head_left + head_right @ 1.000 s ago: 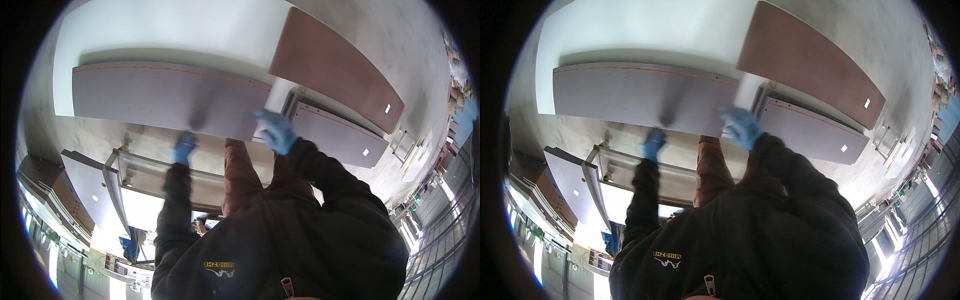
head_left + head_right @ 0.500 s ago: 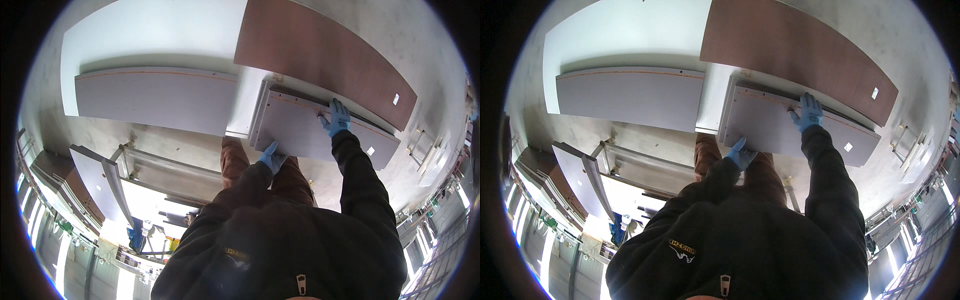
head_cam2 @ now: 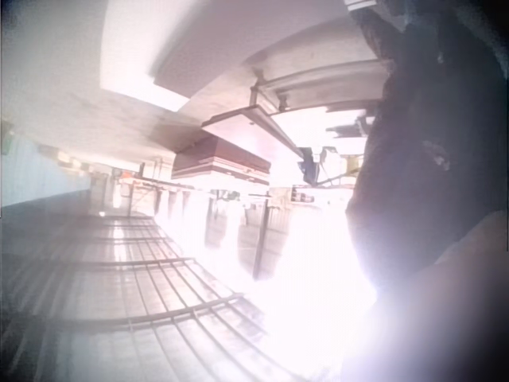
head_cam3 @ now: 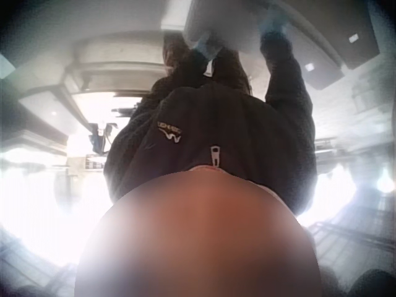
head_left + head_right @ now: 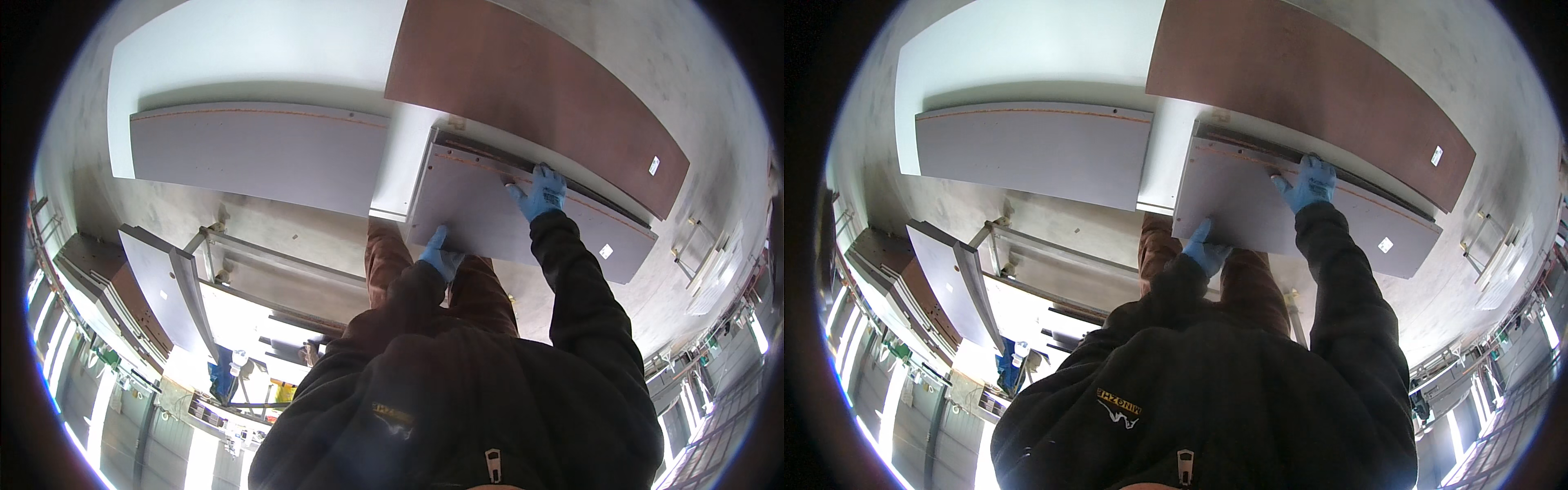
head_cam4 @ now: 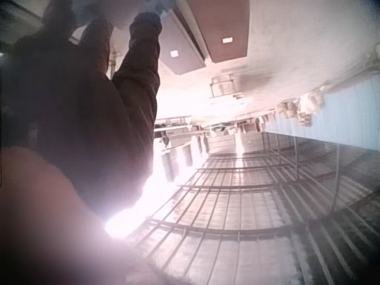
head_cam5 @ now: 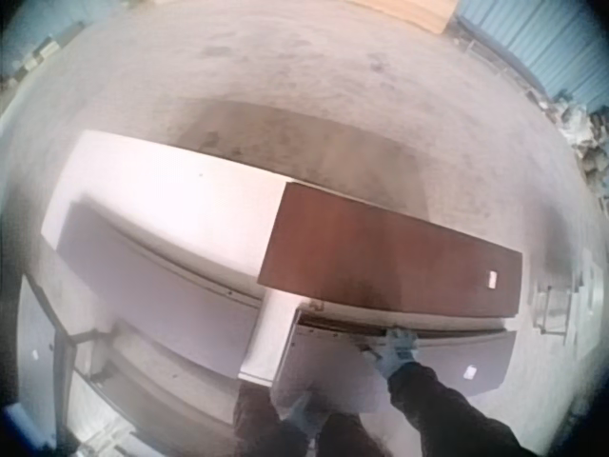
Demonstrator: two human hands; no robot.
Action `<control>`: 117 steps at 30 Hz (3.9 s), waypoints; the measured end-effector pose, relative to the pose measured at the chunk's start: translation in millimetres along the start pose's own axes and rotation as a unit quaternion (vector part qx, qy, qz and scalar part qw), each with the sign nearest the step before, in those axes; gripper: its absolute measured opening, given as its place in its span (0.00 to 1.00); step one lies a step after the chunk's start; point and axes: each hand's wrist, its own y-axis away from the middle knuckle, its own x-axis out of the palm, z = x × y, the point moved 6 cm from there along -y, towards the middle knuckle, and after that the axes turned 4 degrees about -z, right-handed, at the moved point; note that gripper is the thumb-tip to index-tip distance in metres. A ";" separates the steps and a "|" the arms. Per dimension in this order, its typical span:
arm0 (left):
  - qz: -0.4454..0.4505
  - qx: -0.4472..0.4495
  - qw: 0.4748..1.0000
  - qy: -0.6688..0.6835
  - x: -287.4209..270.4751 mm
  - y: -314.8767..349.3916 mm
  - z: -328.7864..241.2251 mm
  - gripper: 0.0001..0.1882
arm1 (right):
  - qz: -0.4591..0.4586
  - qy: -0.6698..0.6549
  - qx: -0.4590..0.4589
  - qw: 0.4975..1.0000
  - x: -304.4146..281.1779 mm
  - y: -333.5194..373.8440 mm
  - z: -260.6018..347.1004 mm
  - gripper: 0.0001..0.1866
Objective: The person wipes the surfaces of several dark gray rectangular panels with a cloth, occasionally flipping them over to clean both sides. The person also picks up a plastic bottle and pours liquid onto the cloth before continuing to wipe the panels.
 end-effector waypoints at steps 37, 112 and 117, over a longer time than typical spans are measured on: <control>-0.058 0.484 0.868 0.096 -96.2 237.4 -724.1 0.19 | 0.026 -0.045 -0.163 0.985 -56.7 -125.5 425.4 0.28; -0.155 0.378 0.904 -0.124 -63.7 115.5 -432.8 0.27 | 0.067 -0.113 -0.282 0.950 -48.4 -187.0 446.6 0.36; -0.213 0.392 0.888 -0.106 -67.0 95.7 -424.8 0.24 | 0.110 -0.088 -0.274 0.951 -54.3 -194.6 455.4 0.34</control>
